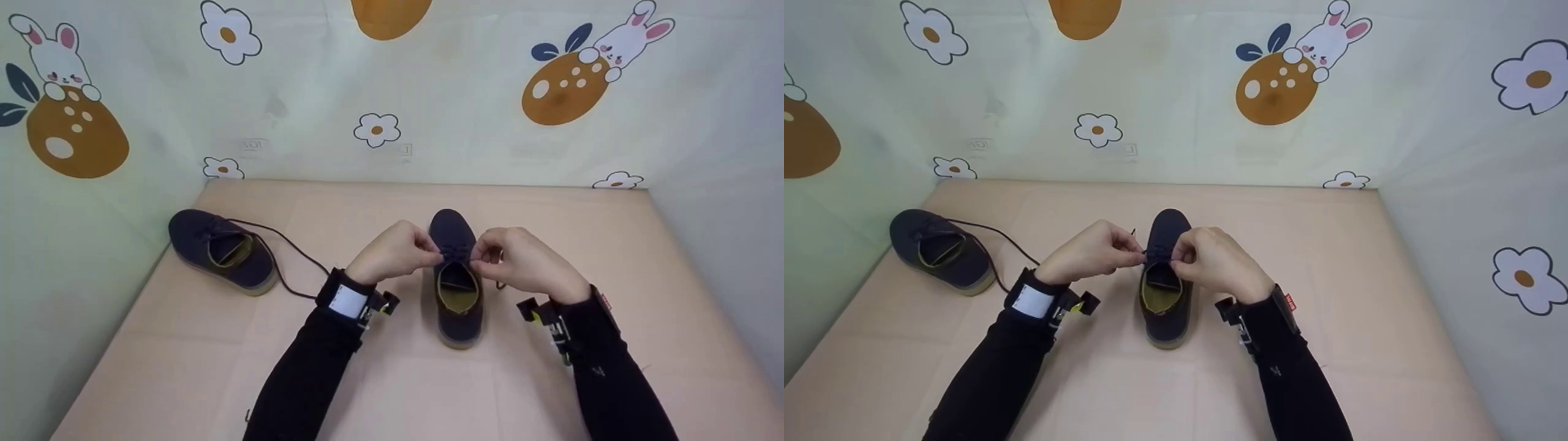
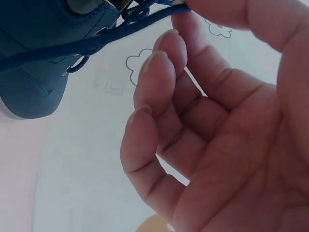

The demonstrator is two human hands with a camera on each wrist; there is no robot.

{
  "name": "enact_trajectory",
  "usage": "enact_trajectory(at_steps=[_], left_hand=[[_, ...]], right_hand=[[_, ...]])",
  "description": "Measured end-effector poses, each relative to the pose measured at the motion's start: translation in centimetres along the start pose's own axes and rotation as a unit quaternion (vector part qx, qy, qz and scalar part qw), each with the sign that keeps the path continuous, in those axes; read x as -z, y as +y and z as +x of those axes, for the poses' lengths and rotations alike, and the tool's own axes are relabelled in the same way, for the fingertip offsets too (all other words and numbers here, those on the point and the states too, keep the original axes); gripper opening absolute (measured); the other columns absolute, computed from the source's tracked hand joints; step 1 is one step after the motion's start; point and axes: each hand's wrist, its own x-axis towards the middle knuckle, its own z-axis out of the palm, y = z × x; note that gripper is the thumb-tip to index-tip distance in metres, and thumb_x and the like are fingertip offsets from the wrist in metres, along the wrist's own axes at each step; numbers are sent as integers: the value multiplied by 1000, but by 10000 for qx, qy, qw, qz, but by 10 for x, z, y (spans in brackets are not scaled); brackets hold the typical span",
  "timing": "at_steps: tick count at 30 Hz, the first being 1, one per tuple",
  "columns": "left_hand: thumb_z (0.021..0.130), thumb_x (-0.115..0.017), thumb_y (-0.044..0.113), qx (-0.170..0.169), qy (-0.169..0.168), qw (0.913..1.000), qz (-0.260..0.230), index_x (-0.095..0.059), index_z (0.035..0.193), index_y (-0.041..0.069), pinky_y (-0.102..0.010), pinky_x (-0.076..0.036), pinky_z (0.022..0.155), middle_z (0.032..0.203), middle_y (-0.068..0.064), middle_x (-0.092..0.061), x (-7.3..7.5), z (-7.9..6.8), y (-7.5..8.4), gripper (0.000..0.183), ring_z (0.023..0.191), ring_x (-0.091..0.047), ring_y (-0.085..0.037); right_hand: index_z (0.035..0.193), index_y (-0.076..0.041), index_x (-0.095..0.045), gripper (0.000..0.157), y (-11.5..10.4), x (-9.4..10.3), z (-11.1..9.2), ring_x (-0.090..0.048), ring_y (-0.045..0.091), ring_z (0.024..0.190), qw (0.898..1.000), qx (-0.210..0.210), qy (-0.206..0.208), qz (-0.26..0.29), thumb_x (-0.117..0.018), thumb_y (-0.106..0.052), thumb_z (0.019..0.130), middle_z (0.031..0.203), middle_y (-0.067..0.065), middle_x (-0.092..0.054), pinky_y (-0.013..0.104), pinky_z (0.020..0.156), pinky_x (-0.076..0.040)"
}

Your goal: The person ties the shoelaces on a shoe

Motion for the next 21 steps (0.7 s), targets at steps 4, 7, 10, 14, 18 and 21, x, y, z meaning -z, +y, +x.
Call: enact_trajectory(at_steps=[4,7,10,14,18,21], left_hand=[[88,-72,18,-68,50,10000,0,-78,85,6,-23,-32,48,65,7,-60,-1,0,1,14,53,-43,-8],[88,-72,18,-115,137,9998,45,-78,85,7,-24,-36,51,69,6,-64,-1,0,2,13,57,-48,-9],[88,-72,17,-131,194,9997,81,-78,85,7,-24,-42,54,73,4,-66,-1,0,2,12,61,-53,-11],[89,-71,17,-115,206,9996,135,-78,86,4,-25,-43,55,75,3,-67,0,-1,2,15,62,-54,-11],[89,-71,18,-51,193,9996,207,-78,87,4,-25,-42,56,75,4,-67,1,-1,2,15,62,-54,-11],[89,-71,18,-13,171,9996,212,-78,86,4,-25,-42,55,75,4,-67,1,0,2,15,61,-54,-11]], right_hand=[[87,-14,-70,4,1,0,4,-60,12,72,9996,-85,252,-1,-71,-13,91,80,-5,-63,28,61,-50],[89,-14,-71,4,6,-2,11,-60,12,76,9994,-81,338,-1,-71,-15,93,82,-6,-65,29,64,-49],[89,-14,-71,6,13,-4,22,-61,12,77,9999,-48,148,70,-70,-17,94,82,-5,-66,30,66,-50],[88,-13,-71,8,19,-3,38,-59,13,75,9994,-56,-312,112,-69,-17,94,80,-5,-67,31,68,-48],[85,-13,-72,9,21,-1,52,-57,13,71,9971,18,-761,-8,-70,-15,93,77,-5,-66,30,66,-47],[83,-13,-73,10,22,1,60,-56,11,68,9932,104,-1153,-88,-71,-13,93,75,-6,-66,28,64,-46]])
